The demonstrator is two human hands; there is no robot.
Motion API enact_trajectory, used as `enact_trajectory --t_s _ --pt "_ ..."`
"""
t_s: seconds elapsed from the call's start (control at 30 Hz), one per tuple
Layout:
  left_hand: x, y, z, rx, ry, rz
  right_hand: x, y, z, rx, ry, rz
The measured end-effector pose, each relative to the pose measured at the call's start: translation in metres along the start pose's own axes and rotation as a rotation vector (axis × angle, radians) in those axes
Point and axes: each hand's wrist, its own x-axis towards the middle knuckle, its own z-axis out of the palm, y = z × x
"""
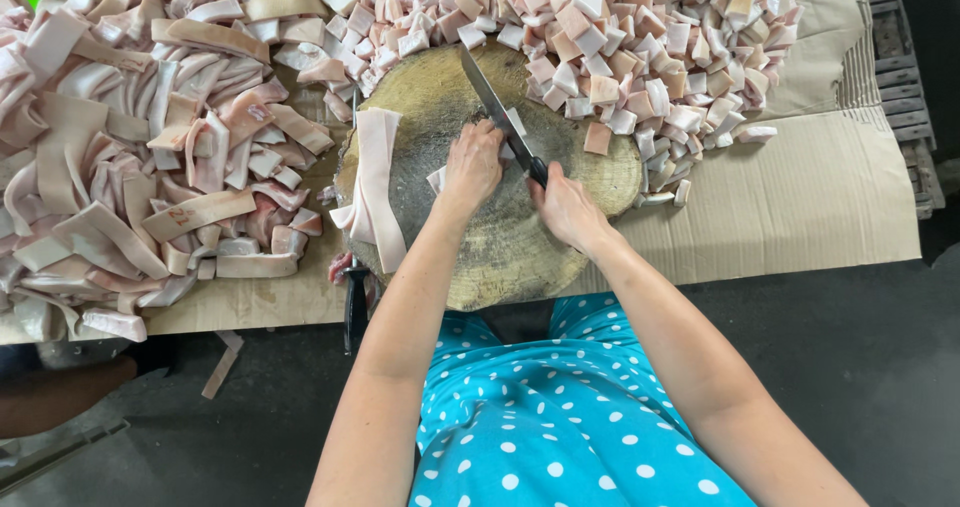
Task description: The person cuts strips of animal skin into small cubes on a round wooden block using a knife.
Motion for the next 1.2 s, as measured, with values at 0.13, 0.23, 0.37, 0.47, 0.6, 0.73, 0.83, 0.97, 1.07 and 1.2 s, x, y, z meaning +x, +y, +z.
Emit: enact_trajectory --t_s 0.13,0.23,0.37,0.47,0.6,0.73,0.83,0.97,1.07,1.2 --pt "-0.008 -0.005 -0.002 0.006 0.012 -0.008 -0.001 -0.014 -0.01 -0.023 -0.002 0.001" --pt "-0.02 -0.013 -0.014 -0.042 0.064 0.076 -0.012 -0.017 -0.024 0.099 -0.116 0.139" --pt "-0.041 -0.013 -0.029 0.119 -0.045 -0.152 -0.038 0.002 -0.018 0.022 0.031 -0.018" --pt "-0.041 -0.004 -0.027 0.106 0.026 -0.133 -0.053 0.01 -0.012 0.023 0.098 -0.065" --pt "-0.03 0.002 -0.019 0.095 0.009 -0.178 -0.074 0.01 -0.003 -0.107 0.093 -0.055" --pt "-0.024 0.0 -0.012 0.142 0.054 -0.172 -0.091 0.008 -0.001 -0.154 0.067 -0.073" --pt "-0.02 -0.002 -0.011 0.18 0.029 -0.161 -0.101 0.006 -0.003 -0.192 0.008 -0.007" --pt "-0.018 -0.011 -0.01 0.094 0.023 -0.115 -0.099 0.005 -0.004 -0.116 -0.031 0.001" --pt "-0.016 -0.016 -0.011 0.05 0.005 -0.082 -0.078 0.004 -0.004 -0.055 -0.058 -0.016" --pt "-0.016 -0.012 -0.013 0.038 0.01 -0.074 -0.047 -0.006 -0.002 -0.041 -0.076 -0.049"
